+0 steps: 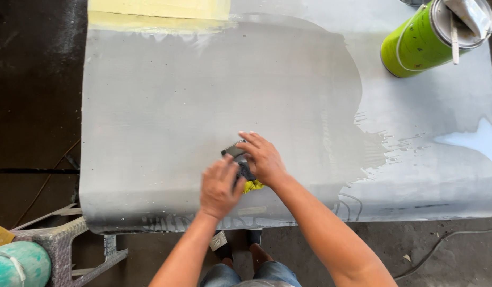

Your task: Manually sanding a car body panel using a sanding block and a wet cloth.

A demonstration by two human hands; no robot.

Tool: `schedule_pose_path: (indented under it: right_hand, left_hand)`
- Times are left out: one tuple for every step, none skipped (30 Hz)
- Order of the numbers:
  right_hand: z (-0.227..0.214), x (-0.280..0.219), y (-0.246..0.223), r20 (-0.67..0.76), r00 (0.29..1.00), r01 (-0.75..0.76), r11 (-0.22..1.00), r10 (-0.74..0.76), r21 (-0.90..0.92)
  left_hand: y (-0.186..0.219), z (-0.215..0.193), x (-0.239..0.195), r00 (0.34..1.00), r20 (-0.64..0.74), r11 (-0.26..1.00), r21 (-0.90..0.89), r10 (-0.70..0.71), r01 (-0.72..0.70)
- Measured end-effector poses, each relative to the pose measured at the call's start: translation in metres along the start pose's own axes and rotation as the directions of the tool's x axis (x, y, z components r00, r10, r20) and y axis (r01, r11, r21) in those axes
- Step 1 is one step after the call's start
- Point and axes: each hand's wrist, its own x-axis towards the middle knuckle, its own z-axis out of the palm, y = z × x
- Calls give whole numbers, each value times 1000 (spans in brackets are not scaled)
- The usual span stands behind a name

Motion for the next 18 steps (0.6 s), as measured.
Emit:
schedule_pose_path:
  right_hand:
    - [8, 5, 6, 0, 1000, 6, 1000, -6, 4]
    - [16, 10, 12, 73, 994, 80, 996, -77, -46]
    - [24, 15, 19, 150, 979, 155, 983, -140, -94]
    - [23, 16, 22, 149, 978, 159, 983, -144, -93]
    - [21, 15, 26, 172, 977, 147, 983, -128, -108]
    - [18, 14, 31, 194, 975, 136, 983, -110, -123]
    - [11, 7, 39, 197, 974, 136, 983, -110, -126]
    - [4, 0, 47, 127, 989, 96, 984, -77, -152]
    - [-4, -11, 55, 52, 998, 44, 983, -36, -177]
    - [-12, -25, 60, 51, 998, 35, 983, -27, -181]
    - [-23, -37, 68, -42, 998, -56, 974, 48, -218]
    - [-34, -49, 75, -139, 983, -150, 958, 118, -245]
    - [-39, -55, 73, -143, 981, -163, 954, 130, -250]
    - [-45, -60, 71, -172, 971, -208, 944, 167, -255]
    - [-51, -65, 69, -207, 957, -253, 932, 202, -258]
    - [-53, -70, 74, -218, 952, -267, 927, 213, -262]
    - [-52, -70, 77, -211, 960, -239, 934, 186, -266]
    - [-50, -70, 79, -204, 966, -211, 939, 158, -270]
  left_hand:
    - [7, 2, -3, 1000, -3, 1000, 6, -2, 2]
    - [14, 4, -7, 998, 23, 998, -1, 64, -64]
    - [21, 7, -9, 990, 49, 991, -12, 131, -130]
    - [22, 9, -6, 990, 47, 991, -9, 130, -130]
    - [26, 13, -4, 989, 47, 991, -10, 137, -137]
    - [30, 17, -1, 988, 47, 990, -11, 144, -144]
    - [27, 20, 2, 989, 45, 990, -15, 142, -141]
    - [25, 24, 5, 985, 71, 987, 9, 157, -158]
    - [23, 26, 7, 979, 104, 983, 27, 177, -181]
    - [11, 31, 3, 978, 107, 983, 18, 181, -184]
    - [-2, 38, 2, 969, 162, 974, 95, 186, -203]
    - [-13, 45, 2, 958, 217, 959, 171, 187, -226]
    - [-30, 41, 4, 955, 222, 959, 160, 196, -235]
    - [-47, 37, 6, 983, 184, 962, 268, 10, -60]
    - [-65, 35, 11, 978, 124, 924, 366, -167, 111]
    - [-69, 33, 14, 980, 131, 929, 358, -152, 97]
    - [-77, 28, 15, 973, 62, 913, 363, -221, 184]
    - [-86, 21, 16, 958, -9, 892, 362, -287, 270]
